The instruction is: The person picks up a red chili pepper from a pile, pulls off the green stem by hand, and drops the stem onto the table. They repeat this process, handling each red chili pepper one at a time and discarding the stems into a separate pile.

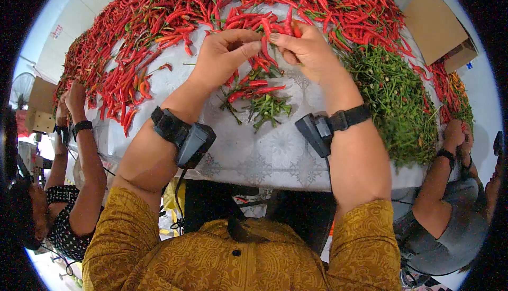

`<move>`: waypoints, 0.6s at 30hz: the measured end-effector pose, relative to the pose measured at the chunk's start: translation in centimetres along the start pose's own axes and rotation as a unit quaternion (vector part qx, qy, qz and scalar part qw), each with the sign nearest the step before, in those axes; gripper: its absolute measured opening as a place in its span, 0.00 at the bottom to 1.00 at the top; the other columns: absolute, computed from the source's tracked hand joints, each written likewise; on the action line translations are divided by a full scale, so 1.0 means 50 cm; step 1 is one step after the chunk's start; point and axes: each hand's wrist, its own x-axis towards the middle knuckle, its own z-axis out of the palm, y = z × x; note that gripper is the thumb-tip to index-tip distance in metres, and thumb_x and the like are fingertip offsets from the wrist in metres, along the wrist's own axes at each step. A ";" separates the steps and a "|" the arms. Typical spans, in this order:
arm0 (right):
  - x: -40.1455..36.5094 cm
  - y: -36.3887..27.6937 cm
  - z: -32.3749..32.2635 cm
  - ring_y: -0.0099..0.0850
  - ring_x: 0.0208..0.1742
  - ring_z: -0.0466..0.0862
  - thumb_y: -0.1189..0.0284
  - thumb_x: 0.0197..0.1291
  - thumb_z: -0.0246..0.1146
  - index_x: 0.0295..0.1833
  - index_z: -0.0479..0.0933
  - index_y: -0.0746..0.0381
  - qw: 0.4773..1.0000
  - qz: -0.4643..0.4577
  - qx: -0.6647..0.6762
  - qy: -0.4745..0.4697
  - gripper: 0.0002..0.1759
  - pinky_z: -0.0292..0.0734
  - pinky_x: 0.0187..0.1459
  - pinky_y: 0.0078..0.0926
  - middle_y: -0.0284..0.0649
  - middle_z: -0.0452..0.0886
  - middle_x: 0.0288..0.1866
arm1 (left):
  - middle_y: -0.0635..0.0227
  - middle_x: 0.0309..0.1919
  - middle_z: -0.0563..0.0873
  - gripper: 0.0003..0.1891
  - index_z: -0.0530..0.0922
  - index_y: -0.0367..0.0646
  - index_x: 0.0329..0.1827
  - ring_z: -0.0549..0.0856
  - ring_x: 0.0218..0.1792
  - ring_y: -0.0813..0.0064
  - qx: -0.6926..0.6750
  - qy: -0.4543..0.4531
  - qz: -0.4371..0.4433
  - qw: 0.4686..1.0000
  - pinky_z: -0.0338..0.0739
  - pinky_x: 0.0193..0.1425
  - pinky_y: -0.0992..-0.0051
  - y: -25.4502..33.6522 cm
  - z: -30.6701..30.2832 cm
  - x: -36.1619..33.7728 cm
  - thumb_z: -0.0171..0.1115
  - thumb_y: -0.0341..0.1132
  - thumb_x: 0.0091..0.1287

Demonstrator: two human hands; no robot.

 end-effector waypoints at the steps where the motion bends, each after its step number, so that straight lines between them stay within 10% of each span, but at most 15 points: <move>1: 0.001 0.003 0.015 0.14 0.17 0.65 0.69 0.51 0.65 0.37 0.72 0.62 1.000 -0.001 0.000 -0.001 0.12 0.56 0.16 0.12 0.27 0.70 0.22 | 0.67 0.35 0.83 0.11 0.78 0.34 0.41 0.79 0.36 0.83 -0.022 -0.028 -0.001 0.999 0.73 0.42 0.82 -0.002 0.002 0.000 0.60 0.30 0.57; 18: 0.001 0.011 0.056 0.15 0.16 0.63 0.66 0.51 0.65 0.35 0.74 0.63 0.995 -0.079 -0.009 0.067 0.12 0.55 0.18 0.14 0.27 0.70 0.20 | 0.67 0.20 0.80 0.07 0.81 0.37 0.31 0.77 0.22 0.81 0.063 -0.033 -0.049 0.996 0.71 0.28 0.77 0.005 -0.001 -0.001 0.63 0.33 0.54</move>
